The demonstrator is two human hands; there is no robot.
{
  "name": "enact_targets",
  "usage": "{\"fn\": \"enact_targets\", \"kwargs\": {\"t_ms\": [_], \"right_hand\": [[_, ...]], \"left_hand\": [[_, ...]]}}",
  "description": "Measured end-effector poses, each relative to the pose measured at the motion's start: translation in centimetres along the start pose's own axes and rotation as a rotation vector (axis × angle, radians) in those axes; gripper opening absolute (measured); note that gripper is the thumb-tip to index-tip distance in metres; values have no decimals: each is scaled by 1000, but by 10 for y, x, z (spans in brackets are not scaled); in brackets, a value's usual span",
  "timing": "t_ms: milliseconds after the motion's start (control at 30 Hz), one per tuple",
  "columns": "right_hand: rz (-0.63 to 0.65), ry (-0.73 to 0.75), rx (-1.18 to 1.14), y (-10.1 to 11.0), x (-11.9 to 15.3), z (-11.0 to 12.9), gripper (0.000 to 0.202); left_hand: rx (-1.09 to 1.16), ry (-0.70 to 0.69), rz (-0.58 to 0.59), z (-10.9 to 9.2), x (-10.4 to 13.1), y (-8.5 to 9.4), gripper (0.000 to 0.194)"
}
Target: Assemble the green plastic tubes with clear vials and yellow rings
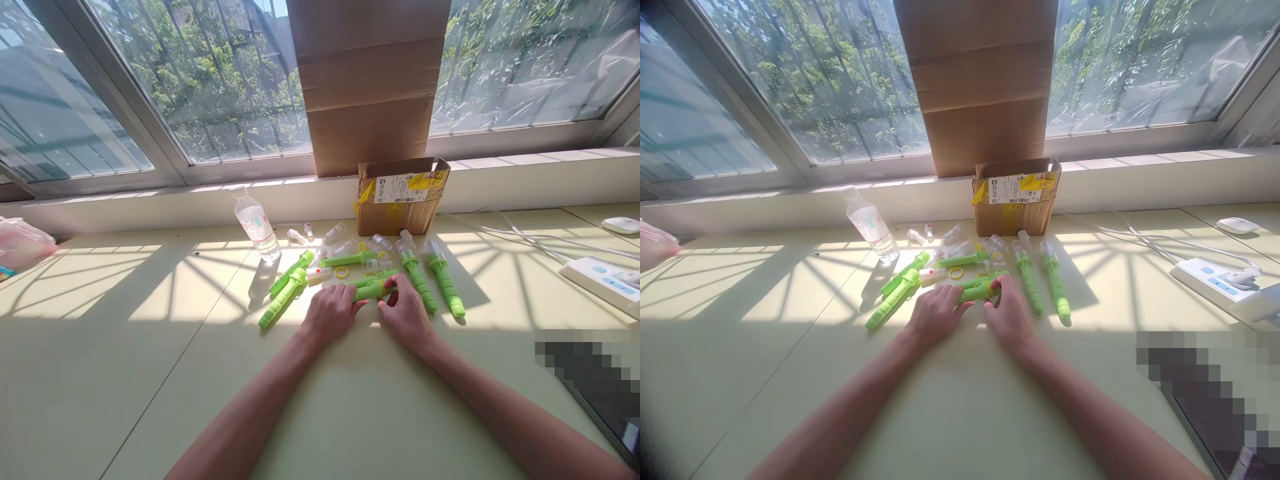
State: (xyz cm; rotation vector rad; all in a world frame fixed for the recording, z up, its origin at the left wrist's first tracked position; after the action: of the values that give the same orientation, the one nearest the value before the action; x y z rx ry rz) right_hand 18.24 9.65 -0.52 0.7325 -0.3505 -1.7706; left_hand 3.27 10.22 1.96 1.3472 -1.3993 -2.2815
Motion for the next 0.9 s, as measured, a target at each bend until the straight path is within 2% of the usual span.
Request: {"fn": "enact_targets", "kwargs": {"t_ms": [233, 333, 500, 700, 900], "right_hand": [[-1, 9, 42, 1, 0, 1, 20], [6, 19, 55, -1, 1, 0, 20], [5, 21, 49, -2, 2, 0, 20], [-10, 29, 21, 1, 1, 3, 21], [-18, 45, -10, 2, 2, 4, 20]], "left_hand": [[30, 60, 104, 5, 1, -6, 32], [51, 81, 115, 9, 2, -7, 27], [26, 63, 78, 10, 3, -4, 11], [33, 20, -29, 8, 4, -1, 20], [67, 55, -37, 11, 4, -2, 23]]}}
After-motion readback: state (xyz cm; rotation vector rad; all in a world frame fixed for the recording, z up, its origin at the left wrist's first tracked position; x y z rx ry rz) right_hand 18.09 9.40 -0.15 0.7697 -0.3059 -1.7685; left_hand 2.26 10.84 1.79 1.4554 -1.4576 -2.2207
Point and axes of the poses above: each hand's wrist, its own x-axis away from the middle knuckle, its own y-axis out of the back of the hand, z = x × y, the point moved 6 cm from there along -x, towards the middle knuckle, and after that the axes turned 2 degrees about x, right-handed, at the moved point
